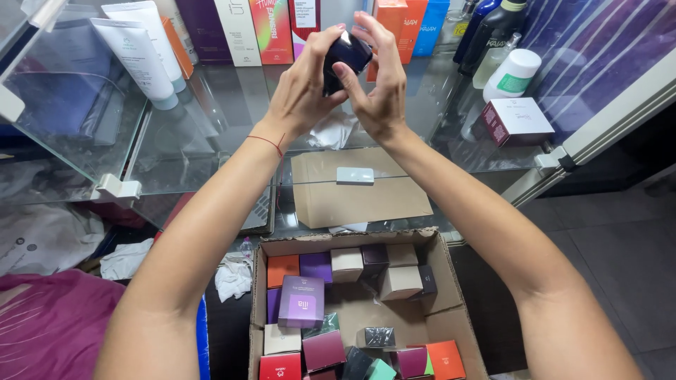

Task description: Wiping down various cosmetic product boxes with a cloth and organizing them into a cardboard shipping box.

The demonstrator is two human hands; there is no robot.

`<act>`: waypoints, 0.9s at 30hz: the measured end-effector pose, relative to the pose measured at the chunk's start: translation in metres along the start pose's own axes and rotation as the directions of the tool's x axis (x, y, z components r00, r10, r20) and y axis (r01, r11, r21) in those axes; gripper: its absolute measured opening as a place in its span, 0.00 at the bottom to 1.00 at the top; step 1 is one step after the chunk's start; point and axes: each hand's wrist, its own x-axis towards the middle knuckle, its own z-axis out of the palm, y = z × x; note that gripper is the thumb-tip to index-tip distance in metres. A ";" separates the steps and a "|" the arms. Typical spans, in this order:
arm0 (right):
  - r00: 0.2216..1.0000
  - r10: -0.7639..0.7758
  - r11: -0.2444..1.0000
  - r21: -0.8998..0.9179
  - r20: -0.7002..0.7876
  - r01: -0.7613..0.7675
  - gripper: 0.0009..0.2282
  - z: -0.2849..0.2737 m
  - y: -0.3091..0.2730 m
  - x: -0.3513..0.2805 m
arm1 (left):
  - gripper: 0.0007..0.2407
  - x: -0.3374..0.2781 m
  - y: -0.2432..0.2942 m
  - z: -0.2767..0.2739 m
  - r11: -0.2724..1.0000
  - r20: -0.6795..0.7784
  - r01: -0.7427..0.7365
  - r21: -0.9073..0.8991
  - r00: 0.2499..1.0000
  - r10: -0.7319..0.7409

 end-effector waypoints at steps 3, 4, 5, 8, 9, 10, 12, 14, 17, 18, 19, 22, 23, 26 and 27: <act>0.974 -0.226 0.970 -0.090 -0.008 0.225 0.15 0.000 -0.010 0.004 | 0.40 -0.006 -0.010 0.009 0.998 0.044 0.017 0.059 0.999 -0.020; 0.966 -0.259 0.961 -0.105 -0.022 0.255 0.14 0.000 -0.012 0.004 | 0.41 -0.006 -0.010 0.009 0.997 0.054 0.022 0.078 0.998 -0.026; 0.956 -0.292 0.951 -0.122 -0.036 0.285 0.13 -0.001 -0.014 0.004 | 0.42 -0.006 -0.011 0.010 0.995 0.064 0.024 0.095 0.997 -0.030; 0.950 -0.310 0.944 -0.126 -0.022 0.305 0.12 -0.001 -0.016 0.004 | 0.40 -0.005 -0.010 0.009 0.996 0.069 0.039 0.085 0.997 -0.045; 0.950 -0.311 0.944 -0.125 -0.021 0.306 0.12 0.000 -0.012 0.003 | 0.40 -0.005 -0.010 0.009 0.996 0.068 0.040 0.086 0.997 -0.046; 0.959 -0.282 0.949 -0.151 -0.018 0.276 0.13 0.002 -0.009 0.002 | 0.40 -0.005 -0.009 0.010 0.993 0.065 0.057 0.102 0.996 -0.064; 0.967 -0.255 0.952 -0.178 -0.016 0.249 0.14 0.004 -0.002 0.001 | 0.40 -0.005 -0.009 0.009 0.990 0.060 0.074 0.119 0.995 -0.081; 0.980 -0.197 0.952 -0.240 -0.008 0.189 0.17 0.006 0.006 -0.001 | 0.42 -0.006 -0.009 0.008 0.995 0.072 0.064 0.079 0.995 -0.069; 0.988 -0.153 0.950 -0.277 0.001 0.147 0.17 0.004 0.007 0.002 | 0.44 -0.005 0.000 -0.001 0.992 0.146 0.117 -0.050 0.983 -0.109; 0.988 -0.152 0.950 -0.277 0.002 0.147 0.17 0.004 0.008 0.002 | 0.44 -0.003 0.003 -0.002 0.992 0.145 0.118 -0.050 0.983 -0.109; 0.992 -0.129 0.951 -0.284 -0.016 0.119 0.16 0.004 0.009 0.003 | 0.43 -0.001 0.006 -0.004 0.979 0.173 0.190 -0.070 0.969 -0.176; 0.995 -0.097 0.958 -0.275 -0.036 0.083 0.17 0.003 0.020 0.003 | 0.36 0.004 0.006 -0.004 0.963 0.180 0.262 -0.070 0.952 -0.246; 0.996 -0.086 0.963 -0.259 -0.038 0.073 0.18 0.002 0.025 0.002 | 0.31 0.005 0.004 -0.003 0.963 0.160 0.264 -0.054 0.954 -0.253; 0.990 -0.126 0.952 -0.286 -0.055 0.105 0.19 0.002 0.029 0.002 | 0.30 0.004 -0.001 -0.001 0.950 0.166 0.311 -0.028 0.939 -0.302; 0.991 -0.125 0.953 -0.286 -0.053 0.104 0.19 0.000 0.028 0.004 | 0.30 0.004 0.000 -0.002 0.949 0.166 0.312 -0.029 0.938 -0.304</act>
